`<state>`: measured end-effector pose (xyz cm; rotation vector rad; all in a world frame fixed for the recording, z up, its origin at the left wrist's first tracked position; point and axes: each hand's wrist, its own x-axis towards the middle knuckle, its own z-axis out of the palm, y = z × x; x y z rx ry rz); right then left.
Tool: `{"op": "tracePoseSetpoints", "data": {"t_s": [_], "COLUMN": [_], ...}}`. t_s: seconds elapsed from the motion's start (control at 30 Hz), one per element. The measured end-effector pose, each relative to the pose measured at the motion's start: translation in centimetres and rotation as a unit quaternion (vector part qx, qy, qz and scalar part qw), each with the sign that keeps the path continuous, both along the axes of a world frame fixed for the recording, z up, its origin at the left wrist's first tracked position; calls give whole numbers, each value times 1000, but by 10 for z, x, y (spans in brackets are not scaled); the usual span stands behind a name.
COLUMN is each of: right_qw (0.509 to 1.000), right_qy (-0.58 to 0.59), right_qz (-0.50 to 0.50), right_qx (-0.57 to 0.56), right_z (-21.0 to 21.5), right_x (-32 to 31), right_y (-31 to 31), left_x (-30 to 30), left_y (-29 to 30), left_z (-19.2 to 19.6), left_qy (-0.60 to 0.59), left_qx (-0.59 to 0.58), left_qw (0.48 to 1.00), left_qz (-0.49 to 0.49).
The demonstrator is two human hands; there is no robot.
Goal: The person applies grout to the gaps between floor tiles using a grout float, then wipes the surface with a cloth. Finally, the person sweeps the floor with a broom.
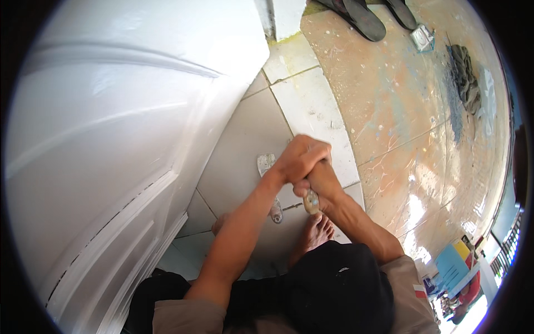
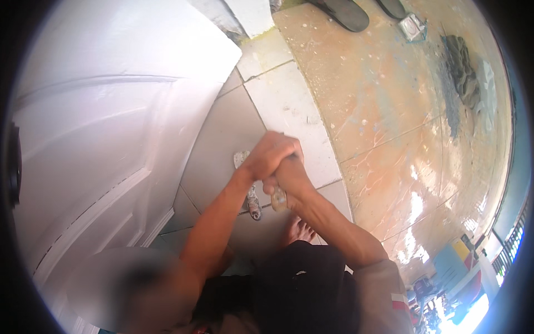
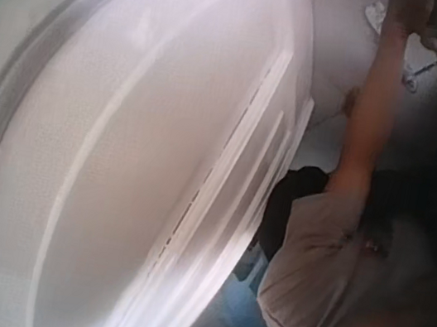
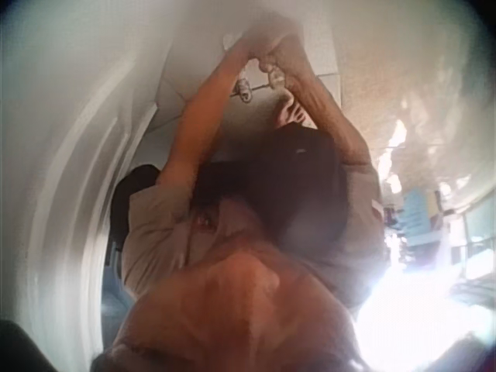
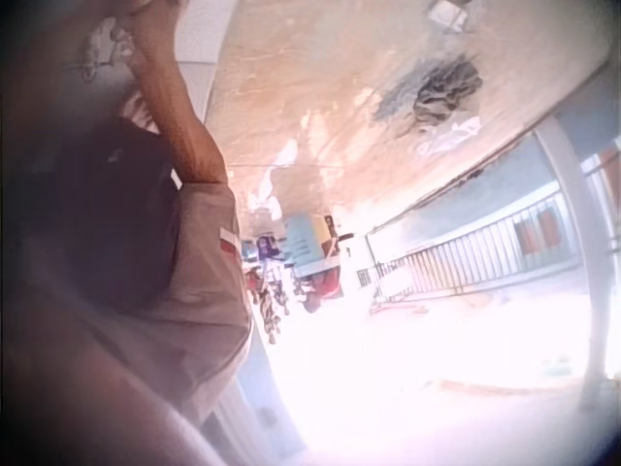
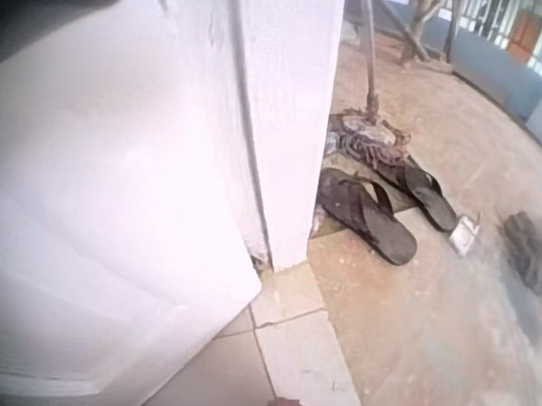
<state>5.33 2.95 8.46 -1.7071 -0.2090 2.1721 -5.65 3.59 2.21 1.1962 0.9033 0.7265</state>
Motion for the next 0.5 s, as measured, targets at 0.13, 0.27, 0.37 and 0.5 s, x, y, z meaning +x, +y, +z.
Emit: {"op": "tracePoseSetpoints", "data": {"t_s": [0.13,0.27,0.37,0.5], "right_qw": [995,991,1000,998], "right_qy": [83,116,21,6], "right_qz": [29,14,13,-30], "right_qx": [47,67,12,53], "right_z": [-12,-27,1,-5], "right_x": [-5,0,12,-2], "right_y": [75,63,4,29], "left_x": [-14,-12,7,0], "left_y": [95,94,21,55], "left_z": [18,9,-17,-22], "left_qy": [29,30,46,58], "left_qx": [163,265,352,396], "left_qw": [986,964,935,916], "left_qz": [18,1,2,7]}}
